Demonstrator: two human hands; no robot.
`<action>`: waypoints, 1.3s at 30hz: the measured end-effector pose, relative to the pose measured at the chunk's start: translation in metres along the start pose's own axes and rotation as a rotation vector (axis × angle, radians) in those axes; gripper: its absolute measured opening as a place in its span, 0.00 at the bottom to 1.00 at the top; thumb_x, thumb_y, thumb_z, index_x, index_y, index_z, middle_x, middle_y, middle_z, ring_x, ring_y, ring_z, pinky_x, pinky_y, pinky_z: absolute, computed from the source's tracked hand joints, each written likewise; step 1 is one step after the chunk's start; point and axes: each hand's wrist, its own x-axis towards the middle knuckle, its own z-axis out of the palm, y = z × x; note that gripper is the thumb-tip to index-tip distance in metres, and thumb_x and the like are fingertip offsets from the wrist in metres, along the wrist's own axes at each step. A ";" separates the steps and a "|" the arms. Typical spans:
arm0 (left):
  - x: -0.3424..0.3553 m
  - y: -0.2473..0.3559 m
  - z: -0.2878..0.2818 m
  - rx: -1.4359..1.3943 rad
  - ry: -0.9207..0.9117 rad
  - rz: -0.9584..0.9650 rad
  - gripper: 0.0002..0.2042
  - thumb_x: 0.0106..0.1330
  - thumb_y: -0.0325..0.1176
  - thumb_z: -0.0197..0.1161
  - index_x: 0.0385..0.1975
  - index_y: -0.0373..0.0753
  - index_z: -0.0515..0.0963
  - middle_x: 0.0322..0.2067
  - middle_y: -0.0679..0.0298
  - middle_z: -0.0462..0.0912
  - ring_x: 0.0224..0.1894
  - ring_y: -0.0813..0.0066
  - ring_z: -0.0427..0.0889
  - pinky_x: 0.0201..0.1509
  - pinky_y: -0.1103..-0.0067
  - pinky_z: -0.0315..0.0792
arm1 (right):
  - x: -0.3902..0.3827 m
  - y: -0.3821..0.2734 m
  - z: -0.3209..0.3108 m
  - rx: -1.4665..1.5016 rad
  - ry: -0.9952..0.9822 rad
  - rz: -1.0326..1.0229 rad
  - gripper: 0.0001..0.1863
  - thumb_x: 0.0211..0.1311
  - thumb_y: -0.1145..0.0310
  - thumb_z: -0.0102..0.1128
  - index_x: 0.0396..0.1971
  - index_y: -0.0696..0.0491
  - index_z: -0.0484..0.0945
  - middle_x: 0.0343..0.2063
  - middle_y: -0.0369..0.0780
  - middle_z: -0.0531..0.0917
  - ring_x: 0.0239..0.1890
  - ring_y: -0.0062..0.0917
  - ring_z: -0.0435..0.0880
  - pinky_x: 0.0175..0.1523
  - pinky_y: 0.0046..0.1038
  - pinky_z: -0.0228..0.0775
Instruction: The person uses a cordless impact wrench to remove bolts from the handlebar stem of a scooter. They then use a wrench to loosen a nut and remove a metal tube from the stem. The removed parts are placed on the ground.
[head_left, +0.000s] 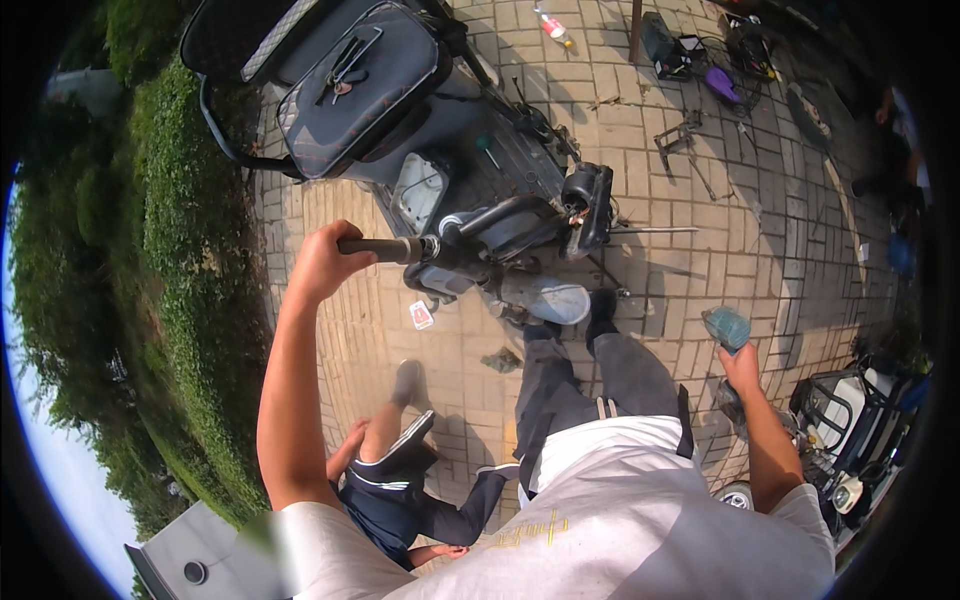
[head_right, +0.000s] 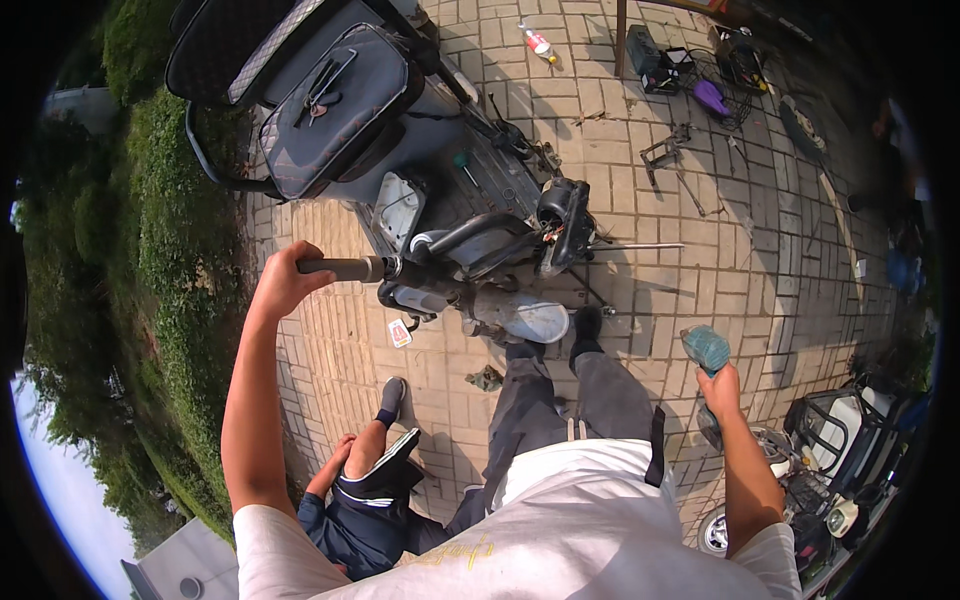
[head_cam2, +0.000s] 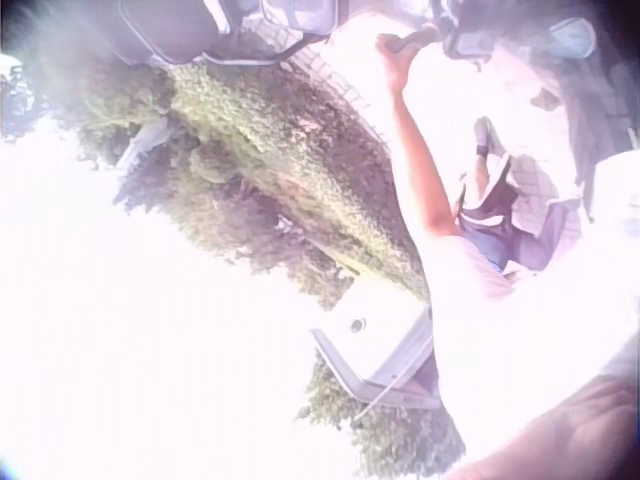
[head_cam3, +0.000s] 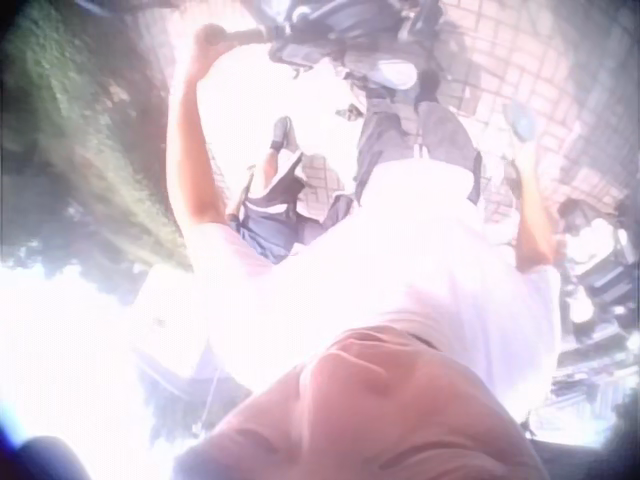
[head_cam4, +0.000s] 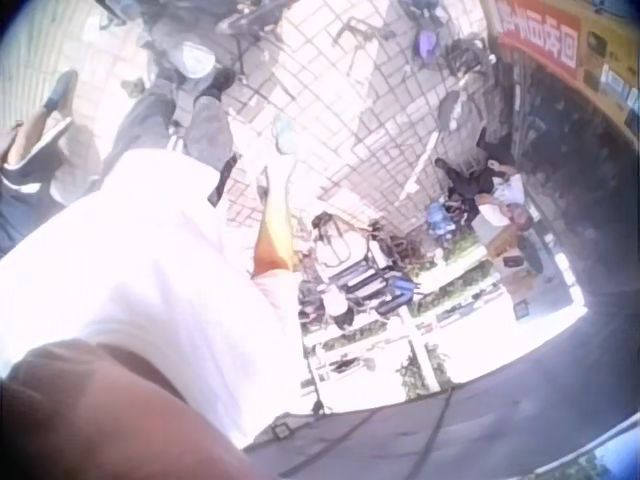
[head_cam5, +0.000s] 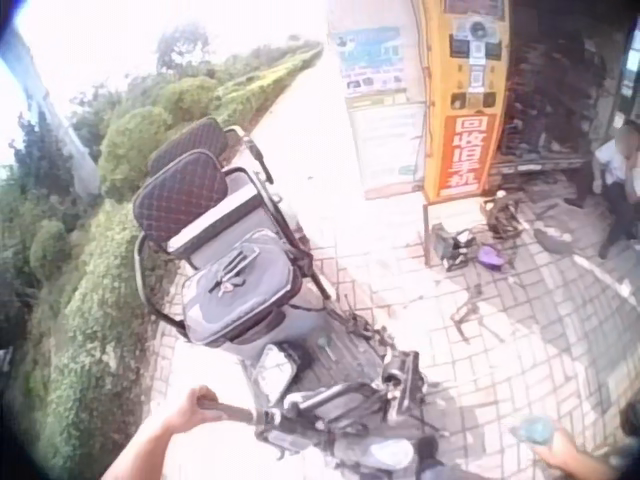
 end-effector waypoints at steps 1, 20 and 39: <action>0.005 0.004 -0.003 -0.020 -0.026 -0.024 0.17 0.46 0.31 0.75 0.35 0.32 0.79 0.27 0.57 0.83 0.30 0.69 0.81 0.37 0.75 0.74 | -0.008 -0.003 -0.010 0.009 -0.054 0.069 0.15 0.48 0.68 0.63 0.34 0.62 0.79 0.28 0.46 0.84 0.32 0.33 0.83 0.41 0.32 0.72; 0.025 -0.024 0.054 -1.010 0.098 0.115 0.22 0.55 0.26 0.69 0.51 0.36 0.72 0.43 0.64 0.80 0.45 0.76 0.77 0.52 0.80 0.70 | -0.004 -0.142 -0.020 0.069 -0.085 -0.059 0.14 0.47 0.70 0.64 0.36 0.60 0.78 0.27 0.40 0.82 0.31 0.23 0.78 0.41 0.29 0.71; 0.022 -0.031 0.078 -1.120 0.163 0.197 0.23 0.50 0.27 0.73 0.48 0.35 0.75 0.38 0.65 0.82 0.40 0.78 0.78 0.48 0.78 0.71 | 0.050 -0.603 0.109 -0.376 -0.622 -0.581 0.16 0.51 0.65 0.67 0.35 0.62 0.78 0.22 0.39 0.79 0.16 0.20 0.77 0.19 0.25 0.69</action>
